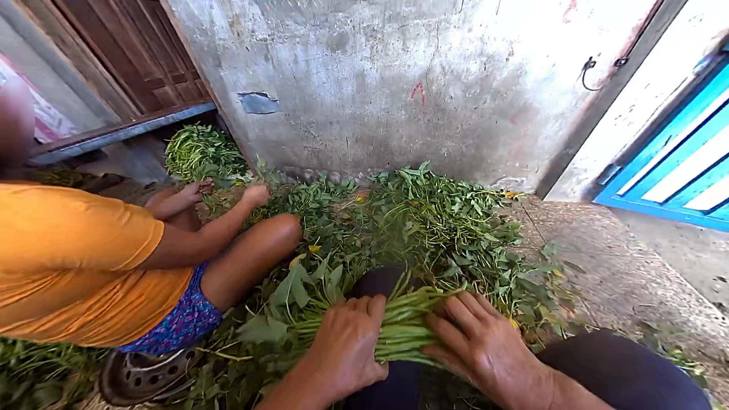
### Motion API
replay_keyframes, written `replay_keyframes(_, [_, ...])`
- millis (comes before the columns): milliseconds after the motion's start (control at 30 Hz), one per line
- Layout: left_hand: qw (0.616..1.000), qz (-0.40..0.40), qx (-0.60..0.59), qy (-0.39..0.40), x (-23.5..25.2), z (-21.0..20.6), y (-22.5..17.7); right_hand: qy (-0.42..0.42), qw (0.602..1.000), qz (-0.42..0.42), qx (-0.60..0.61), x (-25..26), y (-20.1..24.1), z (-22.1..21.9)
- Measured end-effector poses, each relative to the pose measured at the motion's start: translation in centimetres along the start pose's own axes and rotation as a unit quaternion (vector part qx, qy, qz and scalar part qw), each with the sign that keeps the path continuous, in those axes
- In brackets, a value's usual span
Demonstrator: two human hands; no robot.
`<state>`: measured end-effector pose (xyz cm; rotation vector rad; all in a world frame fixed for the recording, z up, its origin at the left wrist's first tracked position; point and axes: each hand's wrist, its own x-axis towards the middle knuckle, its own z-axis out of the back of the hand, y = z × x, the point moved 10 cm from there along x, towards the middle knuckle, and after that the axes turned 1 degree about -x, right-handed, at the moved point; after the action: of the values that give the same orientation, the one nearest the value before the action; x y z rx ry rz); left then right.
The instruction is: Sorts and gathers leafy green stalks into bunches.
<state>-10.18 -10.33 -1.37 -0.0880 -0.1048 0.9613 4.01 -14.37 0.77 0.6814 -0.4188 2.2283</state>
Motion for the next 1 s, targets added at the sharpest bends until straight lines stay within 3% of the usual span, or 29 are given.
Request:
replay_keyframes(100, [0.991,-0.036,0.064,-0.109,-0.9,0.6,-1.0,0.008,0.989,-0.056,0.137,-1.7,-1.7,-0.3])
replay_keyframes(167, [0.988,-0.039,0.092,-0.120,-1.0,0.6,-1.6,0.072,0.947,-0.126,0.287,-1.6,-3.4,-0.1])
replay_keyframes(233, [0.988,-0.032,0.105,-0.112,-1.1,0.6,-2.0,0.111,0.923,-0.162,0.330,-0.2,-4.7,2.1])
replay_keyframes(367, [0.995,-0.024,0.066,-0.071,-0.9,0.7,-1.6,0.109,0.960,-0.132,0.221,3.9,-3.8,6.4])
replay_keyframes(500, [0.998,-0.016,0.020,-0.056,-0.6,0.4,-0.8,0.209,0.962,-0.067,0.164,5.4,-0.8,1.5])
replay_keyframes(600, [0.998,-0.003,0.011,-0.054,-0.5,0.3,-0.3,0.314,0.935,-0.050,0.155,5.5,-0.8,-1.9])
replay_keyframes(800, [0.997,-0.011,0.026,-0.068,-0.7,0.6,-0.8,0.503,0.851,-0.029,0.149,6.5,-0.2,-2.7])
replay_keyframes(1000, [0.992,-0.027,0.081,-0.095,-0.7,0.5,-2.3,0.603,0.794,0.017,0.077,7.7,0.8,-2.9])
